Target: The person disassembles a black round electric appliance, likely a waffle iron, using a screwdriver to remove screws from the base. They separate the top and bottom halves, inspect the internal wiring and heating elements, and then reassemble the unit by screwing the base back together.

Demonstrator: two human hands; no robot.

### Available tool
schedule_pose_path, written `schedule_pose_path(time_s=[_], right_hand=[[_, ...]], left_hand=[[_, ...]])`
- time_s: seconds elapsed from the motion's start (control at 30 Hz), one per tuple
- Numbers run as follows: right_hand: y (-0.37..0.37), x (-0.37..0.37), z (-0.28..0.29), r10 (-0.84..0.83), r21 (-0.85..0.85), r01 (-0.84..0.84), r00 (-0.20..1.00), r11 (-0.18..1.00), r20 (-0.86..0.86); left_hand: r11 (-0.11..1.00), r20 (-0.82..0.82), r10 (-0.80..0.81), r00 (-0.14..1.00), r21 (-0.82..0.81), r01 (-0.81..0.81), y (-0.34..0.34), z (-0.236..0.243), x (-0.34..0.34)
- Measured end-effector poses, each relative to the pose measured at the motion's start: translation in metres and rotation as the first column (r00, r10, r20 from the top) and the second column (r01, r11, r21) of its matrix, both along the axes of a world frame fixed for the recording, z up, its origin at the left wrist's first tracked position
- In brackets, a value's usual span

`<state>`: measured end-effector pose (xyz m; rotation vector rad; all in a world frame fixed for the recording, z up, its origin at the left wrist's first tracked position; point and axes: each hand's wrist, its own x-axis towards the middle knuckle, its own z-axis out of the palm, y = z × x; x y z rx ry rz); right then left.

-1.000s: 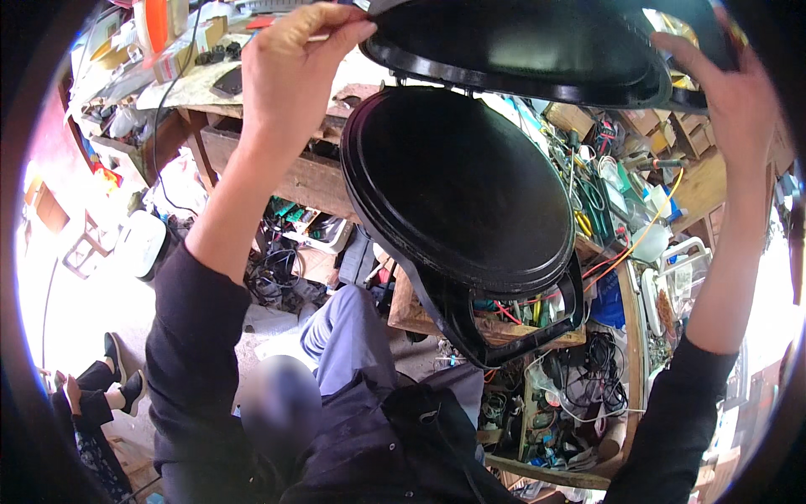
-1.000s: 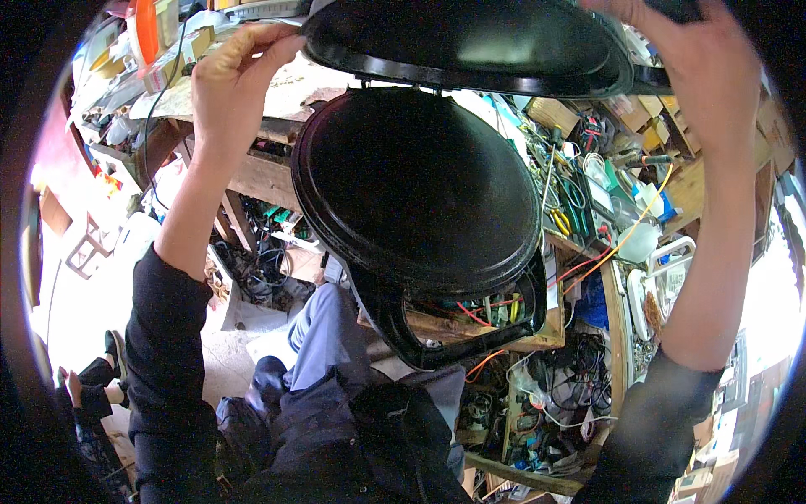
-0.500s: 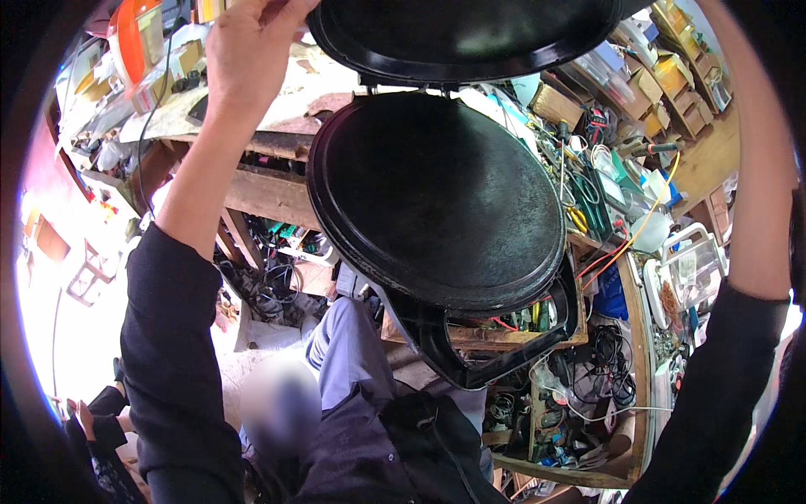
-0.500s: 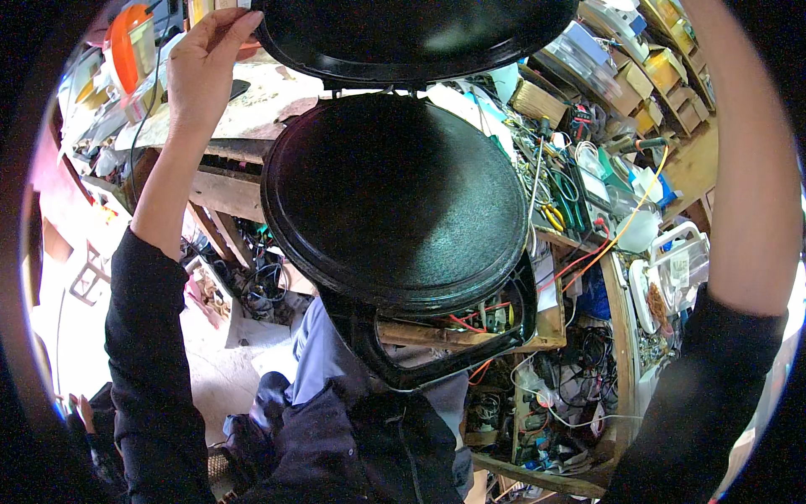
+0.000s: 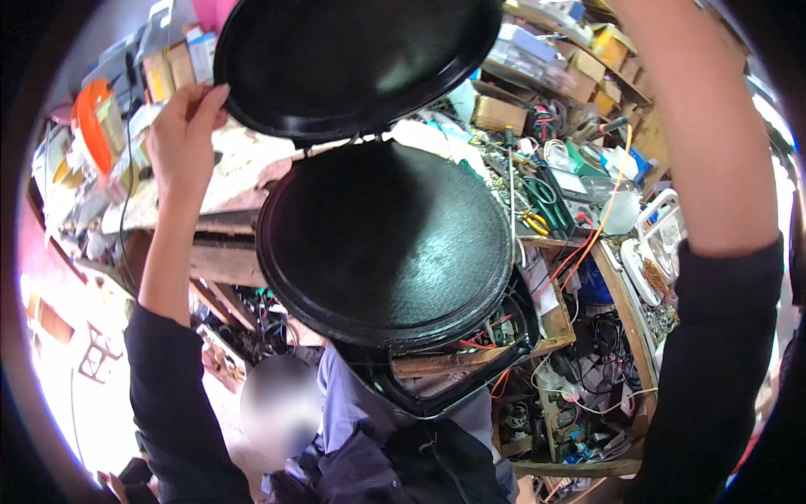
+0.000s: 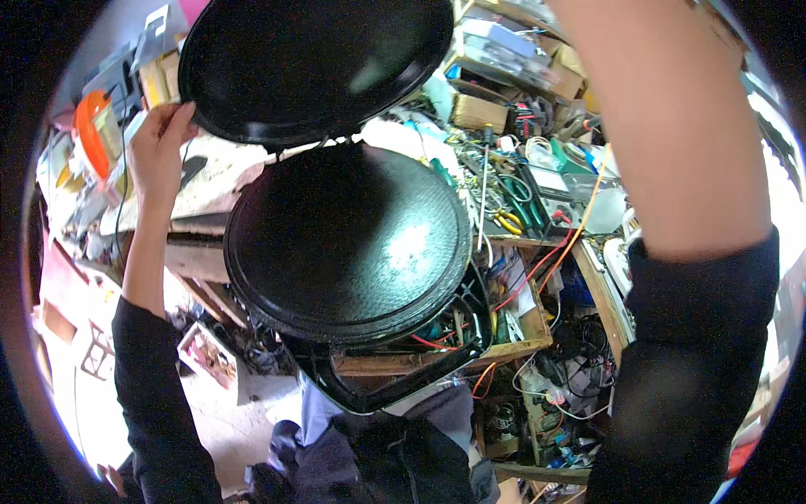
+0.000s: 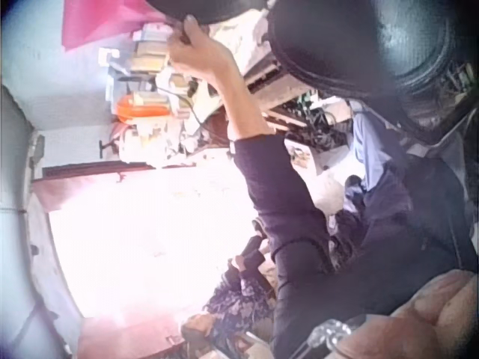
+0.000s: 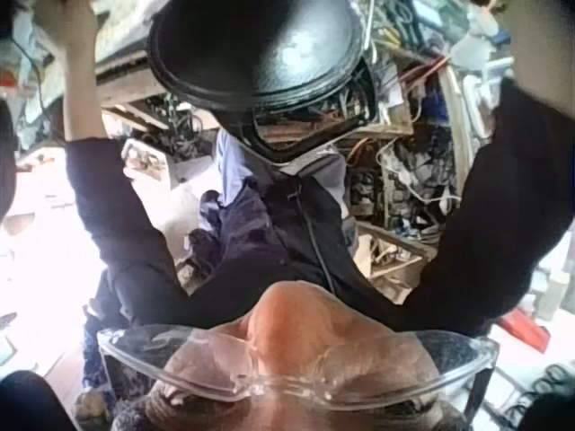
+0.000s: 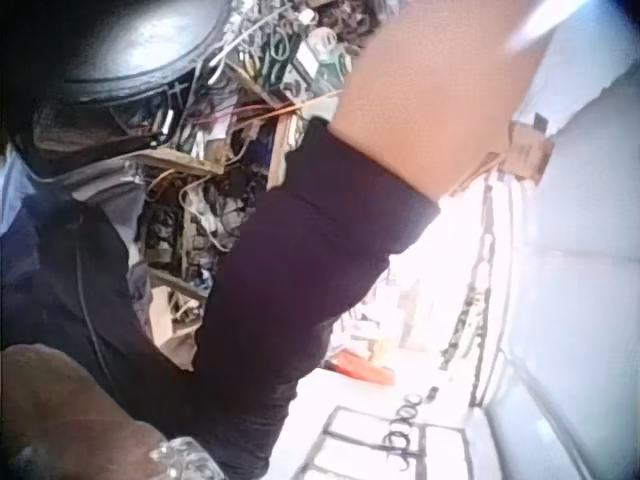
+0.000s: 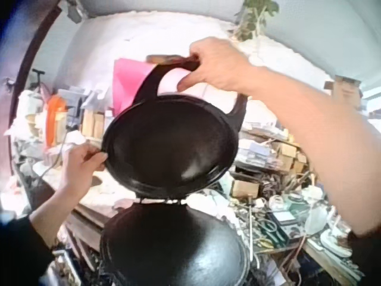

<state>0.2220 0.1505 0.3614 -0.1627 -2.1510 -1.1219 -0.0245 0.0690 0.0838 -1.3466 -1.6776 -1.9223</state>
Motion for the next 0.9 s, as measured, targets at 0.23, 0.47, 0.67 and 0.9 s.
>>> schedule_pose_path(time_s=[0.23,0.47,0.67,0.9], right_hand=[[0.001,-0.004,-0.002,0.032,-0.149,-0.036,0.999,0.988,-0.029],[-0.017,0.009,-0.003,-0.075,-0.24,0.08,0.997,0.968,0.03],[-0.018,0.001,-0.004,-0.144,-0.249,0.14,0.99,0.958,0.001],[-0.012,-0.003,-0.008,-0.159,-0.192,0.146,0.986,0.971,-0.056]], left_hand=[[0.969,0.152,-0.242,0.958,0.078,0.233,0.003,-0.004,-0.006],[0.959,0.3,-0.281,0.912,0.115,0.258,0.008,0.004,0.008],[0.98,0.258,-0.193,0.947,0.089,0.176,0.011,0.005,0.003],[0.983,0.205,-0.176,0.963,0.095,0.159,0.017,0.0,-0.004]])
